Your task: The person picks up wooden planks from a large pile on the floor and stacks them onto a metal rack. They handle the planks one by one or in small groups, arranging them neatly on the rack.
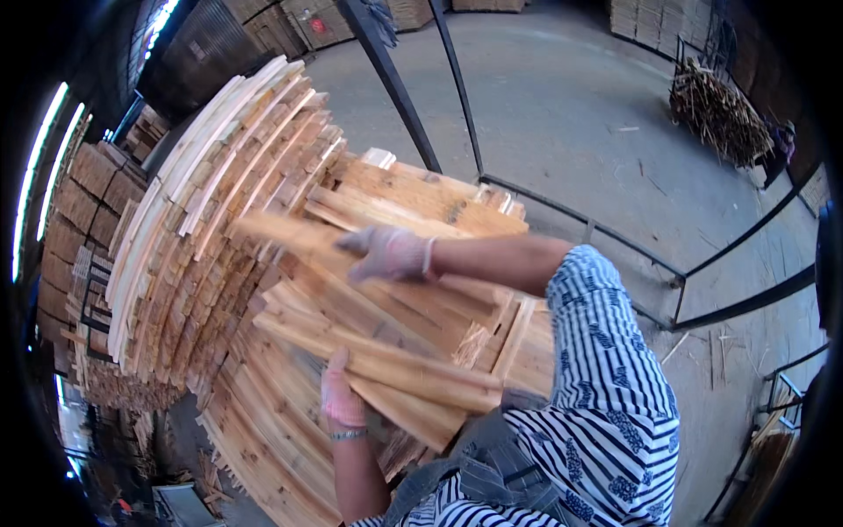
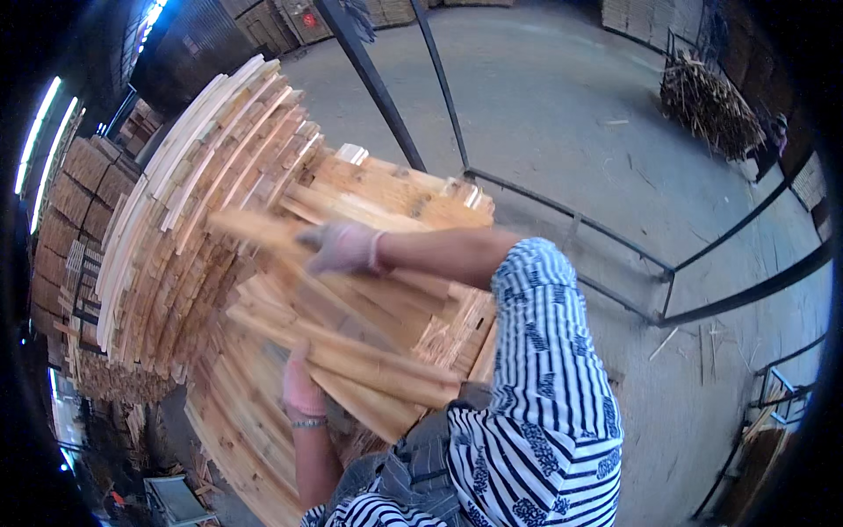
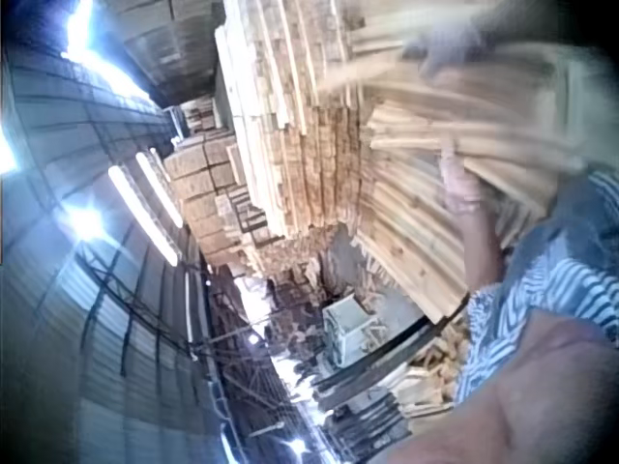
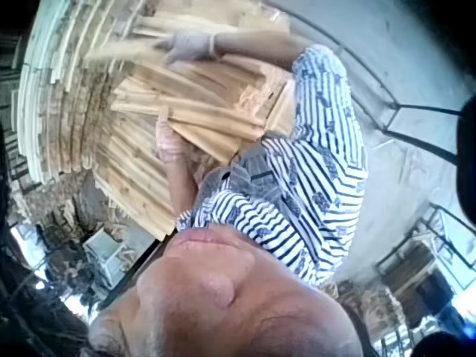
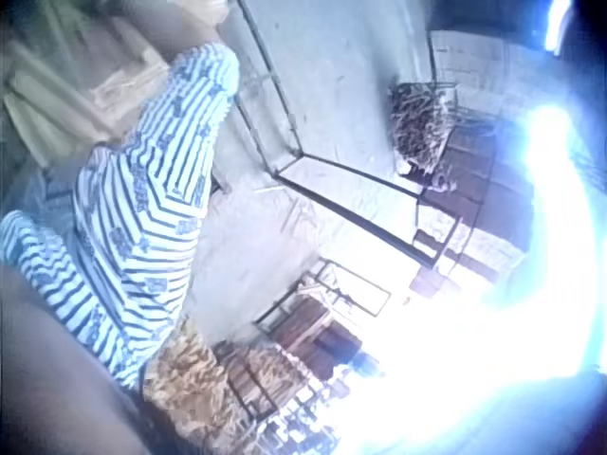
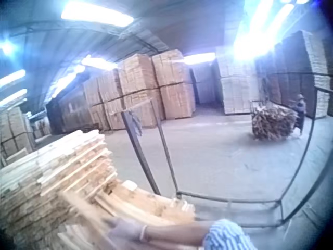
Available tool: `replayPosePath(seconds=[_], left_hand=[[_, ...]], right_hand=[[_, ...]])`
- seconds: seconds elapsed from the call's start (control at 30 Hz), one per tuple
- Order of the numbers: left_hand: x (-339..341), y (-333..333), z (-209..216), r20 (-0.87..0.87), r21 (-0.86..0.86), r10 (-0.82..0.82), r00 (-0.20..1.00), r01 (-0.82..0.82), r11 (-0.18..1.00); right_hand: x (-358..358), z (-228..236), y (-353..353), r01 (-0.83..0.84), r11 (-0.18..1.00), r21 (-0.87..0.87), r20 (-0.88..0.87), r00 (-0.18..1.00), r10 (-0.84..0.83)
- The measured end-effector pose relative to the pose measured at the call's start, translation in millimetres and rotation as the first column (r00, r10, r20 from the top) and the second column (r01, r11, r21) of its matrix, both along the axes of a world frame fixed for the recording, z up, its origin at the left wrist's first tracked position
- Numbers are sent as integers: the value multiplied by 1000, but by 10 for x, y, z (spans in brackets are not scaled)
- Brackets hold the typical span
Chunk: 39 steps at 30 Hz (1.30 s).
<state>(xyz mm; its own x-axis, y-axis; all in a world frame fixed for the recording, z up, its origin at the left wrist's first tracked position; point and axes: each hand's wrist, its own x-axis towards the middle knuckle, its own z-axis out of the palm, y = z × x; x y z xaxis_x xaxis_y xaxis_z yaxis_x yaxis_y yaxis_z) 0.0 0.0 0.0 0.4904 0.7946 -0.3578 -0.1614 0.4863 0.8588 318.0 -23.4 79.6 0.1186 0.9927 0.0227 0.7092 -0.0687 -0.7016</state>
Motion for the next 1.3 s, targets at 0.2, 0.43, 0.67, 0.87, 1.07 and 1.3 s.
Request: replayPosePath(seconds=[0.2,0.43,0.67,0.87,1.07,1.3], left_hand=[[-136,68,-250,71,-86,117,991,-110,990],[-143,28,-286,54,-47,136,989,-134,990],[-240,-41,-220,139,-164,148,979,-124,979],[-446,-193,-199,301,-224,222,927,-158,962],[-1239,-493,8,170,-63,465,869,-461,885],[-1892,-611,71,122,-6,608,784,-612,791]], right_hand=[[1468,-360,206,367,930,32,456,822,-340],[1610,-935,306,375,927,-13,381,859,-342],[1358,-611,368,444,872,-206,380,858,-346],[1552,-676,578,522,844,-123,450,788,-421],[1593,-766,873,548,811,-205,410,801,-438],[1378,-684,749,551,815,-179,499,765,-407]])
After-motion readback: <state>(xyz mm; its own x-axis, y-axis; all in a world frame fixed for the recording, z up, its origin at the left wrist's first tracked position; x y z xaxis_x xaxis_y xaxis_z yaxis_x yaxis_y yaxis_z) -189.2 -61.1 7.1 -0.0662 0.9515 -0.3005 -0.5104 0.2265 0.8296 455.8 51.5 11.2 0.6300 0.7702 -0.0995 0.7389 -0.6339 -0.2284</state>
